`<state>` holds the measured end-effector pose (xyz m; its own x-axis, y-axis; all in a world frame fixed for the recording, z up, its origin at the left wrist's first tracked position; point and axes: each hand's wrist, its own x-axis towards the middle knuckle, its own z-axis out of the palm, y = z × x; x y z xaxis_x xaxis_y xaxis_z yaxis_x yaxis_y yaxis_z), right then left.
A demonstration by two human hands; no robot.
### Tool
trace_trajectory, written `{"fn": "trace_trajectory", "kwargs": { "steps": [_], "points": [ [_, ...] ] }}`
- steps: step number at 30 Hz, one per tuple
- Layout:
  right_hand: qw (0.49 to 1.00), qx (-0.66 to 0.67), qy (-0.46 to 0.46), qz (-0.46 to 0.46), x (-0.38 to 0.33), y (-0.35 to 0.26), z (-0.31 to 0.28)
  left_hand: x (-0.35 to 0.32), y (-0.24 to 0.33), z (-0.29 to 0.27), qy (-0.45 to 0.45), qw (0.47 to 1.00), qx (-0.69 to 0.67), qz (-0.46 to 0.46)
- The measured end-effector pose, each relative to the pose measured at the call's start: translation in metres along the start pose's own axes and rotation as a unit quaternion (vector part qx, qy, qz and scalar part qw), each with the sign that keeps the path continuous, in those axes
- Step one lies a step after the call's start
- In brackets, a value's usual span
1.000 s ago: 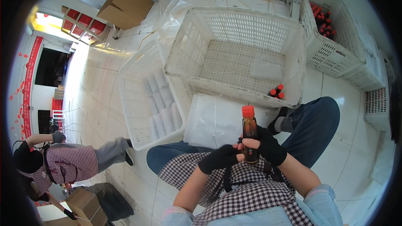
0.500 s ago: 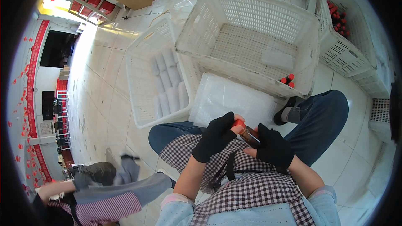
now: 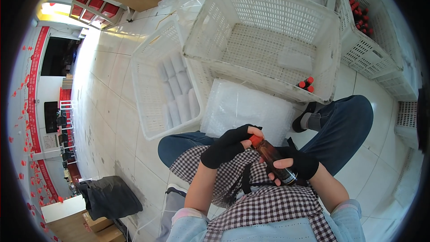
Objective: The recorder is wrapping glass bottles in bubble wrap and placing them into a plastic crate for shipping.
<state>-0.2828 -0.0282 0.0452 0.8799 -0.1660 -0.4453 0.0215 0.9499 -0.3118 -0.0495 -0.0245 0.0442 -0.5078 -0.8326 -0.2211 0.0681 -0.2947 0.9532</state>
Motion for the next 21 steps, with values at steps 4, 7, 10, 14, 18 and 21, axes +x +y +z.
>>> {"fn": "trace_trajectory", "kwargs": {
  "steps": [4, 7, 10, 14, 18, 21],
  "points": [
    [0.997, 0.068, -0.033, -0.001, -0.002, 0.006, -0.008, 0.007, -0.004, -0.001, -0.021, 0.999, 0.007, 0.025],
    [0.994, 0.092, -0.048, -0.018, -0.004, 0.01, -0.016, 0.017, -0.025, 0.006, 0.065, 0.987, -0.144, 0.027],
    [0.974, 0.167, 0.065, -0.142, -0.006, 0.011, -0.019, 0.041, -0.098, 0.013, 0.196, 0.937, 0.257, -0.133],
    [0.939, 0.161, 0.14, -0.269, -0.013, 0.005, -0.033, 0.052, -0.134, 0.041, 0.186, 0.819, 0.537, -0.081],
    [0.938, 0.151, 0.164, -0.266, -0.021, 0.007, -0.042, 0.053, -0.158, 0.025, 0.204, 0.802, 0.56, -0.045],
    [0.939, 0.141, 0.185, -0.255, -0.015, 0.01, -0.043, 0.033, -0.196, -0.015, 0.297, 0.812, 0.502, 0.009]
  ]
}}
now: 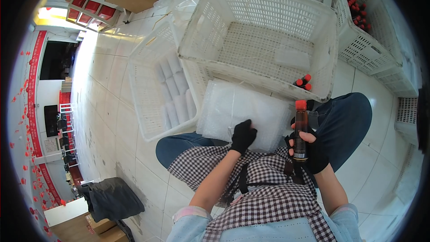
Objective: The recorder is wrapping glass bottles in bubble wrap and placing them into a plastic crate for shipping.
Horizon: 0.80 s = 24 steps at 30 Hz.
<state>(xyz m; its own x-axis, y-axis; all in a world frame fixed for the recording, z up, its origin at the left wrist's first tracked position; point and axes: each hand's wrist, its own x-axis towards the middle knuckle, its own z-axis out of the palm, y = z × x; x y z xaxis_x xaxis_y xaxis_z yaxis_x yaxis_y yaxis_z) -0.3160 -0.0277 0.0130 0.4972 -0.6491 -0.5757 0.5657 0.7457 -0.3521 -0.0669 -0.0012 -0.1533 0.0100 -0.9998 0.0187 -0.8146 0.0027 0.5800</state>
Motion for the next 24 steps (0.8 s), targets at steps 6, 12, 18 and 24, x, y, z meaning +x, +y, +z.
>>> {"fn": "trace_trajectory", "kwargs": {
  "steps": [6, 12, 18, 24],
  "points": [
    [0.991, -0.133, 0.017, -0.011, 0.032, 0.023, 0.018, -0.006, 0.016, -0.068, 0.075, 0.559, -0.751, -0.344],
    [0.982, -0.161, -0.045, -0.082, 0.033, 0.028, 0.052, -0.003, 0.068, -0.138, 0.168, 0.703, -0.609, -0.327],
    [0.937, -0.286, -0.002, -0.202, 0.023, 0.025, 0.047, -0.027, 0.051, -0.064, -0.075, 0.838, -0.467, -0.274],
    [0.882, -0.401, 0.096, -0.229, 0.059, 0.057, 0.037, -0.032, 0.029, -0.024, -0.085, 0.918, -0.314, -0.227]
  ]
}}
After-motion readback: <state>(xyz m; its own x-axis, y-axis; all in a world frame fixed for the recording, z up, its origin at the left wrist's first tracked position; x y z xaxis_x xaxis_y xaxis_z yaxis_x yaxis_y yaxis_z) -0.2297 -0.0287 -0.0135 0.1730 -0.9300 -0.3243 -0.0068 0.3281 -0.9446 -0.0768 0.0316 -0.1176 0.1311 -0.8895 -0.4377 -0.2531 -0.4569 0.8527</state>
